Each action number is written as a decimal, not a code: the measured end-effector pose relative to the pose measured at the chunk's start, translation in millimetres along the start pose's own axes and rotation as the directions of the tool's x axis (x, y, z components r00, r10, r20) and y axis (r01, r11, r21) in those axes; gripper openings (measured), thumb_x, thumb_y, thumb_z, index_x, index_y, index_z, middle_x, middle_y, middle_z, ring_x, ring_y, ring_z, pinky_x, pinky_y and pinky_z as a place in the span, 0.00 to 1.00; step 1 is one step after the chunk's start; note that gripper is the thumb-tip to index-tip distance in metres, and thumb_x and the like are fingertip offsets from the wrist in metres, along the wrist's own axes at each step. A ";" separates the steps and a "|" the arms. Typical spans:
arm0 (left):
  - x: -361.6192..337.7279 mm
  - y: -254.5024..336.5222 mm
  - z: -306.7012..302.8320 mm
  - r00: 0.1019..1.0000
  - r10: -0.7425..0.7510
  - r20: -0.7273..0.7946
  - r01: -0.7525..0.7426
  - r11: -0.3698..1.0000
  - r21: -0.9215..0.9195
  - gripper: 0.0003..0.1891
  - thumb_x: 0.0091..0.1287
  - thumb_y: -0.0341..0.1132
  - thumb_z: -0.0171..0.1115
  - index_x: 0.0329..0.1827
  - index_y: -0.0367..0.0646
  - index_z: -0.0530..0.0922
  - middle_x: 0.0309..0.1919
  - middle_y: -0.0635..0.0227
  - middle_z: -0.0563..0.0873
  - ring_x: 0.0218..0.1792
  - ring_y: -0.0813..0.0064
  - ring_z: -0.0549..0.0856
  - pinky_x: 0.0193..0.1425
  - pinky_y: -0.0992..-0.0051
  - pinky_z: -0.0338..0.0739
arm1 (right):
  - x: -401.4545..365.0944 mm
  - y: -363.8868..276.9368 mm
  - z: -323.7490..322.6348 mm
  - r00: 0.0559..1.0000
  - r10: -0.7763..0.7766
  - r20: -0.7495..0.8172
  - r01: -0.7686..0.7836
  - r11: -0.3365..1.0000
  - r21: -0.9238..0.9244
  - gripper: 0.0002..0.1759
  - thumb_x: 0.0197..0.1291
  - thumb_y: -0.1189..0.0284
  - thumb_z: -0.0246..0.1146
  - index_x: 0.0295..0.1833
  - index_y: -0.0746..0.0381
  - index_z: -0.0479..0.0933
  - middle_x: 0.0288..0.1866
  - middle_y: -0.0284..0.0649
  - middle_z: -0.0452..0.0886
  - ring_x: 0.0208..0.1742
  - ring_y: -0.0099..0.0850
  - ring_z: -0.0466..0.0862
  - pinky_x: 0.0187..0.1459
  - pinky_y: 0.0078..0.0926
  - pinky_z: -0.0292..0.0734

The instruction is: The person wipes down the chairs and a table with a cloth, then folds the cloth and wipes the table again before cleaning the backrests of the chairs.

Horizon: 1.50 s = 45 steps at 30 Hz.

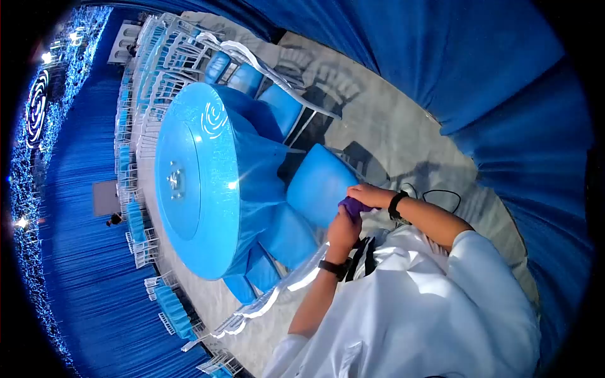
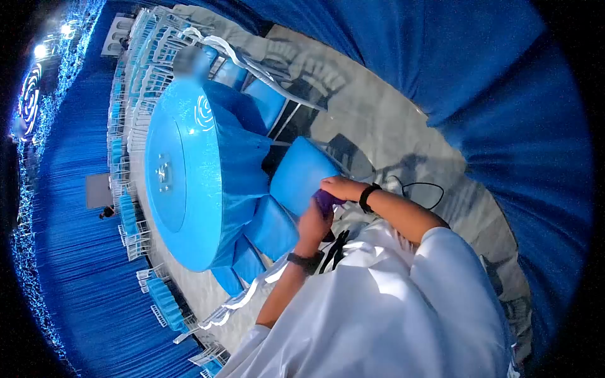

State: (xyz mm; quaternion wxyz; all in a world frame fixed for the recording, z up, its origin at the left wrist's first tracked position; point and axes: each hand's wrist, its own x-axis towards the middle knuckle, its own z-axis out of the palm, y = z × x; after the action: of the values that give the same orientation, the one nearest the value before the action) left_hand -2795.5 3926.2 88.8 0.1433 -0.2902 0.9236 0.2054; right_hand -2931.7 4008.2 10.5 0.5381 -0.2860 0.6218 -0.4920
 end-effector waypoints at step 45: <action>68.8 -53.1 -56.7 0.571 0.120 0.812 0.284 0.900 -0.332 0.15 0.68 0.41 0.62 0.46 0.36 0.81 0.29 0.73 0.82 0.28 0.80 0.78 0.32 0.76 0.73 | 6.5 41.4 45.0 0.969 0.204 0.136 -0.188 0.262 0.947 0.08 0.65 0.69 0.58 0.45 0.58 0.80 0.34 0.35 0.84 0.37 0.31 0.85 0.43 0.30 0.83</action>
State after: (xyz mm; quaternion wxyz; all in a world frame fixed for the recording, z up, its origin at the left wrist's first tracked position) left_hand -2826.5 3827.4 96.3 0.4949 -0.2300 0.6684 0.5054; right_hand -2883.4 4003.3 -27.2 0.6540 0.1731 0.2403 -0.6961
